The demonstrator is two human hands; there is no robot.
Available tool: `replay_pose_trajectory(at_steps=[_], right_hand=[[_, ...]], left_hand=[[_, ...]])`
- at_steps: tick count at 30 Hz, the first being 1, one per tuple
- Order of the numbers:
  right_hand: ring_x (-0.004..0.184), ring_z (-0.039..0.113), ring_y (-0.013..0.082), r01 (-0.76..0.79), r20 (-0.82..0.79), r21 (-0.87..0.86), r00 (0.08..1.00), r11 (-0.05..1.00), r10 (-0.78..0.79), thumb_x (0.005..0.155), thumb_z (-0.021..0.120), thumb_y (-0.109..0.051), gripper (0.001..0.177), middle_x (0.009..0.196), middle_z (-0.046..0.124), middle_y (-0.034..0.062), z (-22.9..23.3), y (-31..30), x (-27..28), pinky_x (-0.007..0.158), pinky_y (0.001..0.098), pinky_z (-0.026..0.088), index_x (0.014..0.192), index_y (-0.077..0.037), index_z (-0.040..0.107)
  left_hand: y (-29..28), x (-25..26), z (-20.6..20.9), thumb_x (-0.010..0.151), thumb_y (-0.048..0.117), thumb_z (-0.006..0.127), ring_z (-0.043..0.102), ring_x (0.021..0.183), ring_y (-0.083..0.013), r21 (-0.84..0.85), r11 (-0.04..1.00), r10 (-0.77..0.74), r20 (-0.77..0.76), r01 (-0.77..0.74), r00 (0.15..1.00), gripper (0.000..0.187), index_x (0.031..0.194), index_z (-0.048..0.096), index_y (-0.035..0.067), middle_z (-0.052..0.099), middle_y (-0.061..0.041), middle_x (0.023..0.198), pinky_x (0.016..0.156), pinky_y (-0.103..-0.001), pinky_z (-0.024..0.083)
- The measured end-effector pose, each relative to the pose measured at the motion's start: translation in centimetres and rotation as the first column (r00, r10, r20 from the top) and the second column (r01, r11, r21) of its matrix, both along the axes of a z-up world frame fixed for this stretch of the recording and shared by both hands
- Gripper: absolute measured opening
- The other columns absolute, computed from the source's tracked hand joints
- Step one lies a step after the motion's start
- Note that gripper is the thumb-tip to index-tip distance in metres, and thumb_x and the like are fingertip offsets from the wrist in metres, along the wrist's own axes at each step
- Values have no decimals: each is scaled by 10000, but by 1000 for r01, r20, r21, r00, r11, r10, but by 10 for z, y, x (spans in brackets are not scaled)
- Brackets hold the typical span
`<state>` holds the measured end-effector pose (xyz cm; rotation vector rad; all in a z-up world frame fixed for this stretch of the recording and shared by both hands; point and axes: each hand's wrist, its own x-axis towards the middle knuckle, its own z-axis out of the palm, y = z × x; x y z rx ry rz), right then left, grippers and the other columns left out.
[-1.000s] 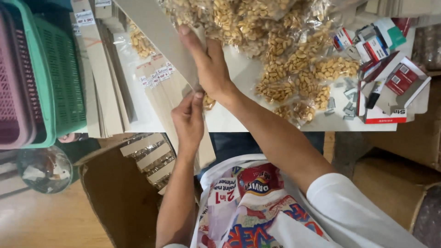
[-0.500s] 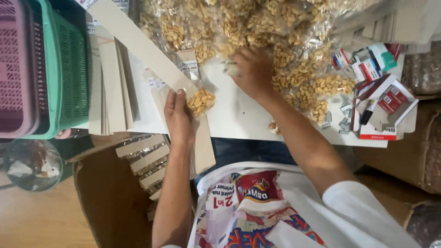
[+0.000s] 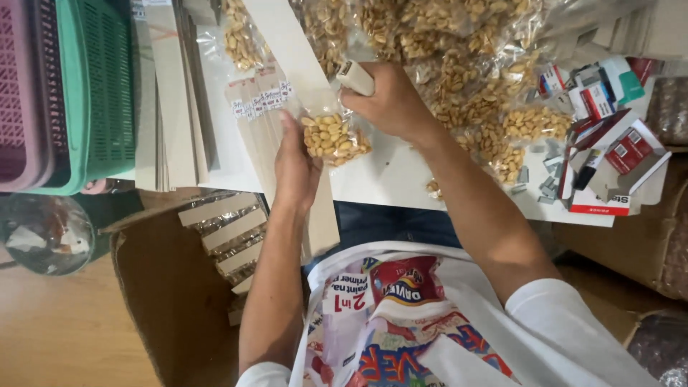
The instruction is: Stapling small plastic bags containing nuts onto cardboard display strips at a fast pace.
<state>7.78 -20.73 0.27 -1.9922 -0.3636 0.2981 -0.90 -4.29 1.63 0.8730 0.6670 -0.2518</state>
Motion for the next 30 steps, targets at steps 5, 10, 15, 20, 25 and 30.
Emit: replay_pose_trajectory(at_steps=[5,10,15,20,25,30], right_hand=[[665,561,111,44,34,3,998,999,-44,945,724,-195,162,708,627,-37,5,8,4,606,314,403,803,-159,655],[623,585,92,232,-76,338,973,912,-220,930,501,-589,458,778,607,-48,24,56,6,530,178,511,998,-148,602],[886,639,164,367,-278,584,928,724,-247,836,471,-724,535,734,562,1,42,85,4,1027,367,465,716,-203,474],[464,196,70,382,-295,478,918,791,-265,845,434,-744,538,557,171,-105,21,90,8,511,291,260,662,-244,359],[792,604,269,427,707,-226,690,876,-154,758,756,-313,377,925,673,73,-61,40,72,600,460,493,1065,-125,645],[1027,636,350,472,688,-161,683,867,-244,794,752,-142,408,1072,666,78,-5,3,59,612,485,531,1190,-211,684]], left_hand=[[0,0,-34,961,332,636,732,917,-235,236,972,-52,232,-4,971,234,950,647,98,746,-112,952,769,-343,613],[-7,-4,-26,1038,321,542,640,826,-122,491,866,-123,388,-92,913,265,851,571,135,647,-14,851,667,-250,519],[-6,-12,-33,1070,387,470,442,700,-51,684,716,-212,405,-141,889,366,782,445,162,447,63,725,581,-246,351],[-2,-12,-51,1061,310,545,668,995,-203,722,684,-304,409,-102,860,361,1222,703,29,734,-115,1114,789,-319,551],[7,-4,-53,1019,349,543,480,812,-130,655,748,-142,318,-109,937,267,845,456,165,470,12,831,646,-293,407],[13,12,-21,828,407,633,601,1122,-102,240,966,151,-207,-99,967,846,1593,384,146,633,-3,1363,883,-244,459]])
